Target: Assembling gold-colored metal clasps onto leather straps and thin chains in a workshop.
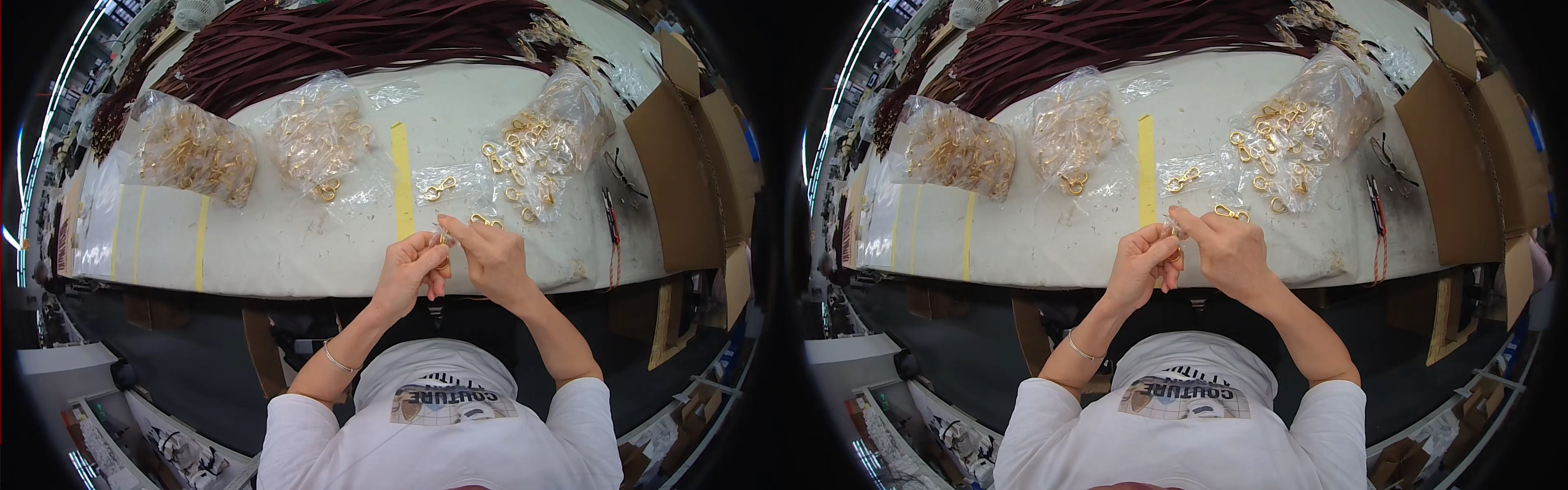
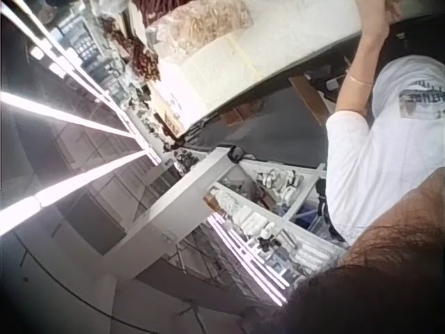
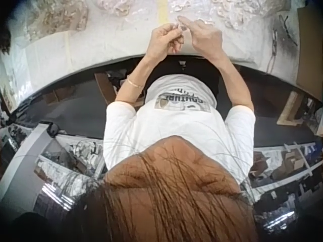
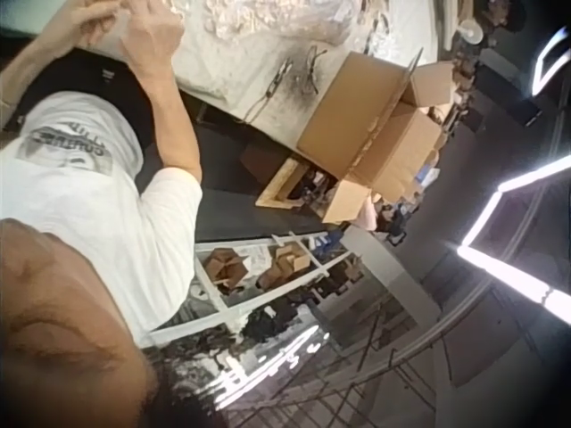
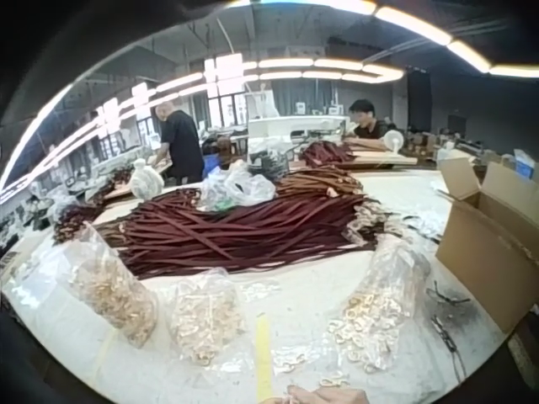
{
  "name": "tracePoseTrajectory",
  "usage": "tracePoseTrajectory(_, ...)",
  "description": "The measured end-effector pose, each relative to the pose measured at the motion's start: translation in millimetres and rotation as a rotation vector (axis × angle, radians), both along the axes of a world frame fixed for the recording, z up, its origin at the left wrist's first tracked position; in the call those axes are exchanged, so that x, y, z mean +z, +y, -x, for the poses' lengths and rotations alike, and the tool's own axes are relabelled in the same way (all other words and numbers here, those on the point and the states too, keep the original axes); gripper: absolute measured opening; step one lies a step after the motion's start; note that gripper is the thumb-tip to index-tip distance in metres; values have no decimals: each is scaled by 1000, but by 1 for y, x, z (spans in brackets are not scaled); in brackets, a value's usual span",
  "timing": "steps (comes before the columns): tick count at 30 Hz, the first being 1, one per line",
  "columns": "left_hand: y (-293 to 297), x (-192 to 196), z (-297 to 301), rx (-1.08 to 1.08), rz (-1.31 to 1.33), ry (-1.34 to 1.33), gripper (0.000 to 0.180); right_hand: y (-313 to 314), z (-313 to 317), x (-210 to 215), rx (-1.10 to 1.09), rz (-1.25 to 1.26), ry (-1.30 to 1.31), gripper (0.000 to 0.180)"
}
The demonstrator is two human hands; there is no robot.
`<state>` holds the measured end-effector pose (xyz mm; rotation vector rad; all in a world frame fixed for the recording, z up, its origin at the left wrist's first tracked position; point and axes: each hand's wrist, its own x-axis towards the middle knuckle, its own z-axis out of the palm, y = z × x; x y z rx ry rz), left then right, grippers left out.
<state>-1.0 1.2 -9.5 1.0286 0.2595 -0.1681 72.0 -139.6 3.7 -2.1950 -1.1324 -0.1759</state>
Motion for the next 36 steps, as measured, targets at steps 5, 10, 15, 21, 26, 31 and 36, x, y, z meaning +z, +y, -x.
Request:
tracePoseTrajectory(5, 6, -12, -6, -38, 65, 33, 16, -10, -7, 13, 24, 150, 127, 38)
tracePoseTrajectory(10, 8, -12, -5, -70, -38, 4, 17, -25, -27, 25, 216, -101, 1184, 42)
tracePoseTrajectory(15, 5, -17, -5, -106, -233, -107, 21, -14, -21, 4, 227, -148, 1270, 34)
tracePoseTrajectory(21, 10, -3, -3, -111, 167, -5, 30, -10, -26, -4, 183, -164, 1081, 26)
tracePoseTrajectory(26, 17, -15, 0, -153, 81, 82, 32, -4, -12, 3, 50, 110, 285, 26)
tracePoseTrajectory(31, 45, 9, -2, 375, 172, 53, 32, -30, -39, 25, -246, 136, 337, 27)
tracePoseTrajectory(36, 48, 9, -9, 262, 187, -57, 29, -26, -45, -4, -232, 209, 272, 26)
